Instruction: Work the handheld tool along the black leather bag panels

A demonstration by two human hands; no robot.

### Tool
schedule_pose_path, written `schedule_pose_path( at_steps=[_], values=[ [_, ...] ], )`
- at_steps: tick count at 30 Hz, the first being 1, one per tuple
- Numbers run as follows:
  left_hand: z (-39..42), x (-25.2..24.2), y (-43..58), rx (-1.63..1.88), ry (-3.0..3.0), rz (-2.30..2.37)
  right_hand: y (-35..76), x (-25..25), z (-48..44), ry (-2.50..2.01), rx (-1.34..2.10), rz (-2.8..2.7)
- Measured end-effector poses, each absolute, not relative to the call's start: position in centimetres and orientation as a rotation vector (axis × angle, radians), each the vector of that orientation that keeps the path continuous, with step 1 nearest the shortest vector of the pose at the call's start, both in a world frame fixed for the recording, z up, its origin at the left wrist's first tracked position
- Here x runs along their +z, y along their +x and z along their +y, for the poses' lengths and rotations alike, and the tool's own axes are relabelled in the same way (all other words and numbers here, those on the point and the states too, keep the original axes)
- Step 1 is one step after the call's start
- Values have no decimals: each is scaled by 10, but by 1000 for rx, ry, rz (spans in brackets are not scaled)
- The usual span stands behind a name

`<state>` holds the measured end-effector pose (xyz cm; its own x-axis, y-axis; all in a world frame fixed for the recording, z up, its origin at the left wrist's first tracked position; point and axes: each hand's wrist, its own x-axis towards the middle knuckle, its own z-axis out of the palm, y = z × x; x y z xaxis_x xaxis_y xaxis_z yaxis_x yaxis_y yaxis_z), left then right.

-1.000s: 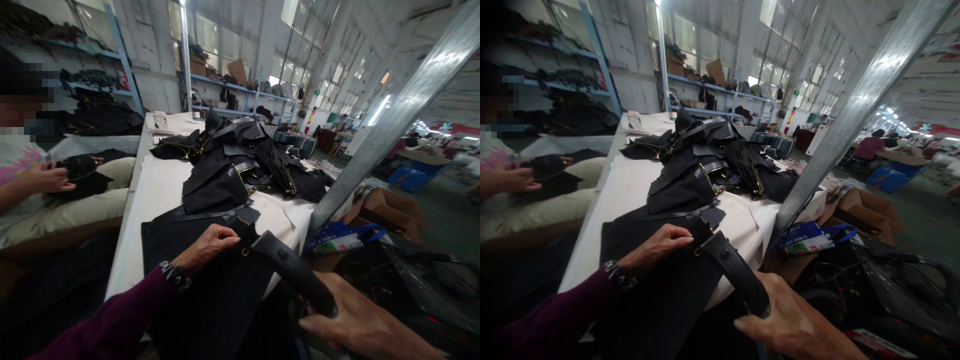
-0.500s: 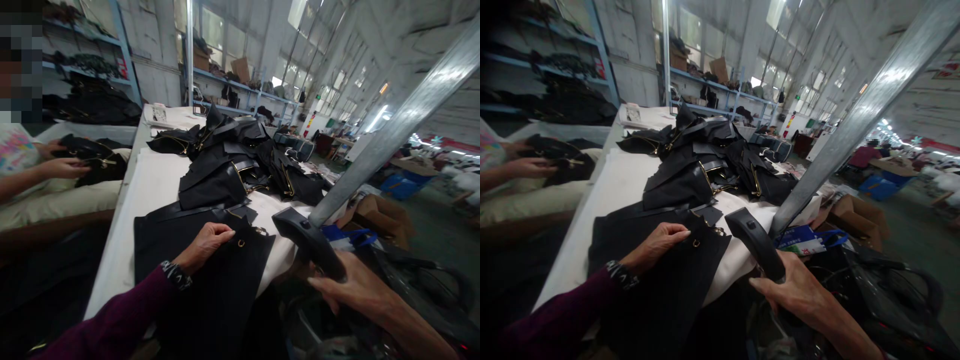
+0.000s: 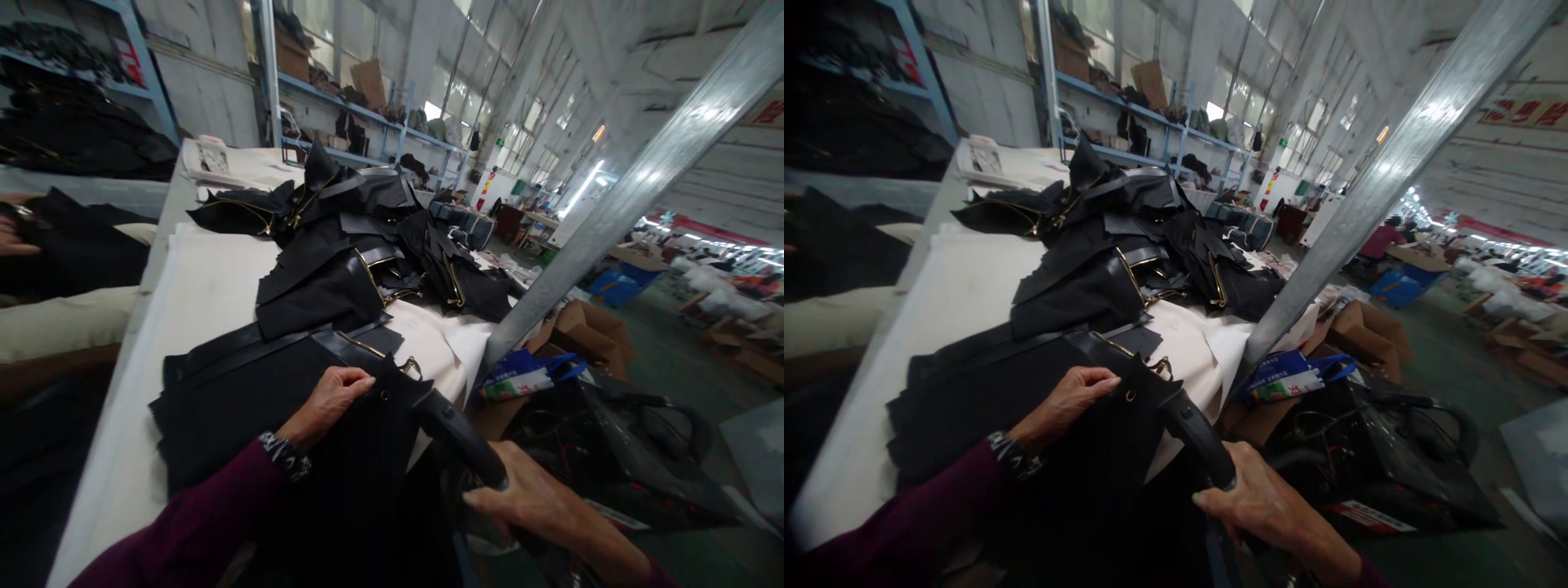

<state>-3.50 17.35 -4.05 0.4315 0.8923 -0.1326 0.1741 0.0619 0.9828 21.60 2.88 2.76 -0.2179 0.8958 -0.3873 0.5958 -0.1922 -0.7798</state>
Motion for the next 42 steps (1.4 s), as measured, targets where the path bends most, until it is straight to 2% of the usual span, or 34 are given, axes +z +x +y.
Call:
schedule_pose_path(
  at_steps=[16,23,28,35,42],
  values=[
    [195,-54,-36,831,1252,1089,228,40,52,-2040,1034,-1741],
    [236,-46,-17,1052,1385,1167,245,48,9,-2139,1139,-1706],
    [246,-62,-3,1086,1514,1210,224,39,-14,-1958,1316,-1833],
    [244,-70,-5,1115,1608,1211,202,26,-3,-1844,1477,-1836],
    [243,-69,-5,1134,1653,1230,196,22,13,-1819,1498,-1838]
  ],
)
